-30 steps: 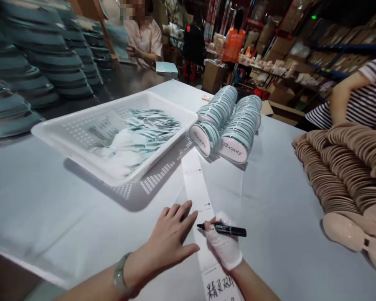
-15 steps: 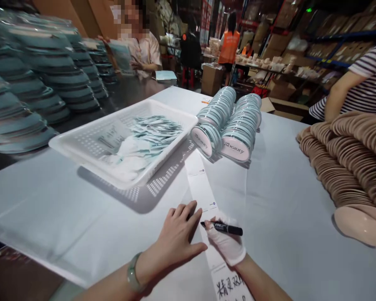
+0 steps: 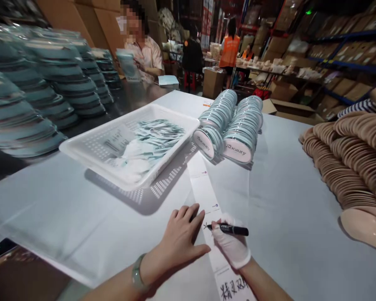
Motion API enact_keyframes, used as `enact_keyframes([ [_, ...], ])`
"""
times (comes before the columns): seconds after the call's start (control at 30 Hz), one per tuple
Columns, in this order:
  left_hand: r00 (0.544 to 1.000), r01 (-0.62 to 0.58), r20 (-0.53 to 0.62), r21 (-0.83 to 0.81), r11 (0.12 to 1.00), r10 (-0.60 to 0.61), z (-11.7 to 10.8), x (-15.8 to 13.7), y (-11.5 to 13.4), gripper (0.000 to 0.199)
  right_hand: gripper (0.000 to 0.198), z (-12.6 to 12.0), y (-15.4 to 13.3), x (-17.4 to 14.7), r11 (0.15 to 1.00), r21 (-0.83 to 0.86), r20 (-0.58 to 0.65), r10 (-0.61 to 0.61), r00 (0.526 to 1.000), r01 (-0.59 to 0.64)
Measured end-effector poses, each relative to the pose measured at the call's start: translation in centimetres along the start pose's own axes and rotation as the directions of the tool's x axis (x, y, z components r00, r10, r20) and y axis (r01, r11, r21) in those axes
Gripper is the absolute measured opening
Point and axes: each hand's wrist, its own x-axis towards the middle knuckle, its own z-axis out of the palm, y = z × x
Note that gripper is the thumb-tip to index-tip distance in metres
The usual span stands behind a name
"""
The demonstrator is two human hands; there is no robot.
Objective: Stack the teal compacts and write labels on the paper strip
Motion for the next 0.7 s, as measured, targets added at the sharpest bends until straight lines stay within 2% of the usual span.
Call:
enact_keyframes([
  [0.17,1.0,-0.004,-0.014,0.004,1.0,0.004,0.1,0.0,0.1,0.082,0.033,0.1,0.3,-0.1,0.991,0.124,0.047,0.036,0.998,-0.042],
  [0.33,1.0,-0.002,-0.006,-0.009,1.0,0.002,0.0,-0.1,0.1,0.081,0.033,0.2,-0.3,-0.2,0.99,0.066,0.0,0.128,0.992,-0.128],
  [0.47,1.0,0.006,-0.002,-0.022,1.0,-0.006,0.0,-0.1,0.1,0.083,0.034,0.3,-0.3,-0.3,0.989,0.086,0.013,0.123,0.992,-0.124],
  [0.6,1.0,0.019,-0.003,-0.035,0.999,-0.019,0.1,-0.1,0.1,0.086,0.033,0.5,0.1,-0.5,0.967,0.194,0.014,0.163,0.986,-0.163],
  [0.7,1.0,0.019,-0.009,-0.044,0.999,-0.02,0.3,-0.1,0.1,0.084,0.036,0.6,0.6,-0.6,0.953,0.249,-0.032,0.185,0.982,-0.171],
])
